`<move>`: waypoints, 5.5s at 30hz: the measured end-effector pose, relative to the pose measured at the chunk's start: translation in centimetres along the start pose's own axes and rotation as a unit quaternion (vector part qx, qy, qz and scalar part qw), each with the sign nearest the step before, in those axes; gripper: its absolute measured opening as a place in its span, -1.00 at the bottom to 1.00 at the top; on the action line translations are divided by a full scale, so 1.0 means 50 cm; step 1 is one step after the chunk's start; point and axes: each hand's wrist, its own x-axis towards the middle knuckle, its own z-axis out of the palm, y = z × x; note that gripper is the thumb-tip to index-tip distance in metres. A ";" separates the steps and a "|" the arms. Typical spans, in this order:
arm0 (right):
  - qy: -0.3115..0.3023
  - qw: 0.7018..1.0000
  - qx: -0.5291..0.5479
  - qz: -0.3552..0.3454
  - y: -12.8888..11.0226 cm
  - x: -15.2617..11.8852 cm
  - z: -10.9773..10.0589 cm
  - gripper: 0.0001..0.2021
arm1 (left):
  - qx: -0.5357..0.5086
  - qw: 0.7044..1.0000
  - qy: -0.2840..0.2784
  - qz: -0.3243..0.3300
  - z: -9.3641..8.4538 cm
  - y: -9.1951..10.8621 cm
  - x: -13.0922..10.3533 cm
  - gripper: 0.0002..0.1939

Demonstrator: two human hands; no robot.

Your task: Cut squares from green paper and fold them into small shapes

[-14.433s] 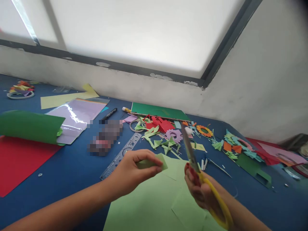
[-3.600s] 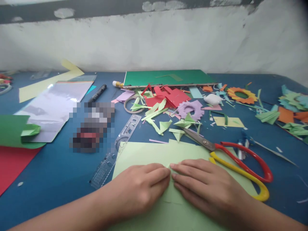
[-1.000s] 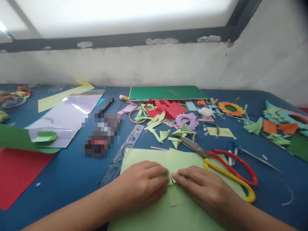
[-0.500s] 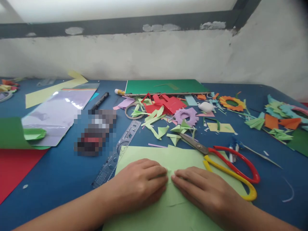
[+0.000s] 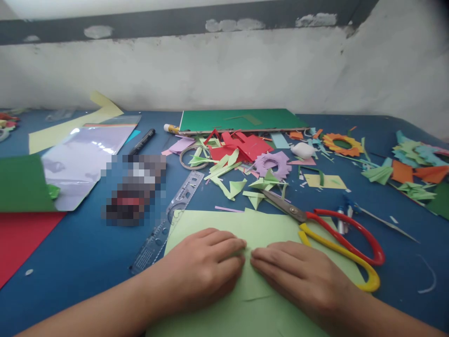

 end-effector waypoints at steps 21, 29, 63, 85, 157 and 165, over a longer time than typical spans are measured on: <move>0.018 0.999 0.025 0.025 0.000 0.005 0.007 -0.86 | 0.016 0.999 -0.020 0.024 -0.005 0.001 0.006 -0.83; 0.008 0.998 0.055 0.024 -0.003 0.010 0.007 -0.88 | 0.026 0.997 -0.063 0.028 -0.005 0.001 0.007 -0.76; -0.003 0.999 -0.015 0.037 -0.010 -0.016 0.011 -0.78 | 0.001 0.999 -0.037 0.019 -0.004 0.003 0.007 -0.78; 0.012 0.997 -0.077 0.025 -0.033 0.002 0.014 -0.81 | 0.052 0.996 -0.073 0.009 0.001 0.025 0.016 -0.87; -0.054 0.976 -0.074 0.197 -0.038 0.021 0.018 -0.71 | -0.067 0.991 -0.067 -0.091 0.003 0.010 0.004 -0.70; -0.070 0.972 -0.018 0.223 -0.030 0.023 0.008 -0.78 | -0.088 0.990 -0.060 -0.088 0.000 0.009 0.004 -0.74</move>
